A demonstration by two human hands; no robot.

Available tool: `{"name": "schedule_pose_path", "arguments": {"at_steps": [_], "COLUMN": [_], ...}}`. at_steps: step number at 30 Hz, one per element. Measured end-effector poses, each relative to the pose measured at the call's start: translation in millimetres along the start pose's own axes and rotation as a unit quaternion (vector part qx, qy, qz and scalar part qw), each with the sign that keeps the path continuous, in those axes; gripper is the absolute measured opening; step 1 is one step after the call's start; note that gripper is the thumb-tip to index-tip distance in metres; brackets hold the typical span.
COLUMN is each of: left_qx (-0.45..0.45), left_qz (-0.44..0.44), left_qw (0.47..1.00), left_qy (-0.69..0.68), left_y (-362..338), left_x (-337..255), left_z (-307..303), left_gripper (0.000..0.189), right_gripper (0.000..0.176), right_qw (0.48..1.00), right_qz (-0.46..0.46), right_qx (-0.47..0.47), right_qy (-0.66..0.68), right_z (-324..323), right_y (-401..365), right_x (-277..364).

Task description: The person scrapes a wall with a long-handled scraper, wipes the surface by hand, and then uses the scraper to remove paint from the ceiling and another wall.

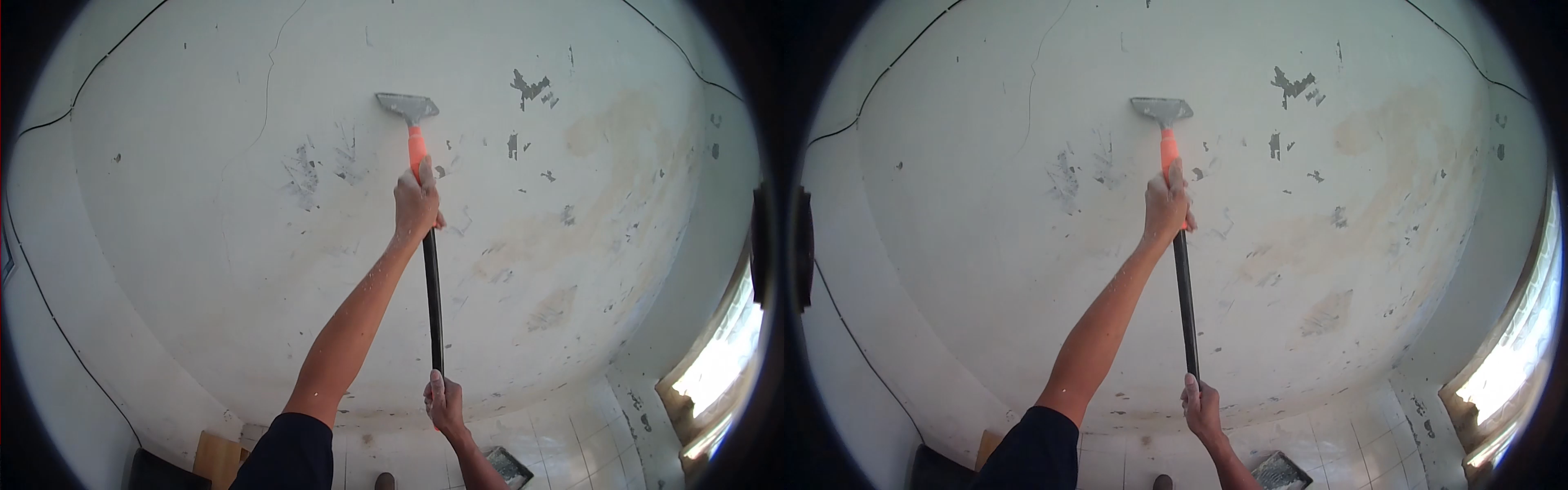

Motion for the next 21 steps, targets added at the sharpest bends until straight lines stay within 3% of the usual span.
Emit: {"name": "schedule_pose_path", "arguments": {"at_steps": [2, 5, 8, 12, 18, 21], "left_qx": [0.001, 0.008, 0.017, -0.009, 0.015, 0.019], "left_qz": [-0.007, 0.005, 0.043, 0.042, 0.028, -0.004], "left_qw": [1.000, 1.000, 0.999, 0.999, 0.999, 1.000], "left_qy": [0.004, 0.006, 0.000, -0.014, -0.012, -0.011], "left_y": [-12.9, -1.6, 43.5, 71.6, 24.0, 32.5], "left_x": [8.7, 0.9, -34.3, -69.3, -29.3, -28.6], "left_z": [0.9, -1.6, -4.2, -6.1, -2.7, -1.0], "left_gripper": [0.053, 0.053, 0.054, 0.054, 0.055, 0.056], "right_gripper": [0.063, 0.062, 0.065, 0.064, 0.064, 0.065], "right_qw": [0.999, 0.999, 0.997, 1.000, 1.000, 0.998], "right_qz": [-0.026, 0.048, -0.051, -0.007, -0.003, -0.021], "right_qx": [-0.002, 0.001, -0.006, 0.014, 0.010, -0.004], "right_qy": [-0.019, 0.010, -0.058, -0.022, -0.027, -0.058], "right_z": [-4.5, -0.1, 17.6, 31.2, 3.1, 4.2], "right_y": [-2.6, -8.2, 18.9, 23.0, -2.3, 2.8], "right_x": [-5.1, -5.0, 48.2, 101.6, 34.3, 48.9]}}
Point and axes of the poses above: each hand's wrist, its own y-axis towards the middle knuckle, its own z-axis out of the palm, x = y × z, the point moved 5 cm from there along y, towards the middle knuckle, and after that the axes turned 15 degrees about y, right-handed, at the moved point
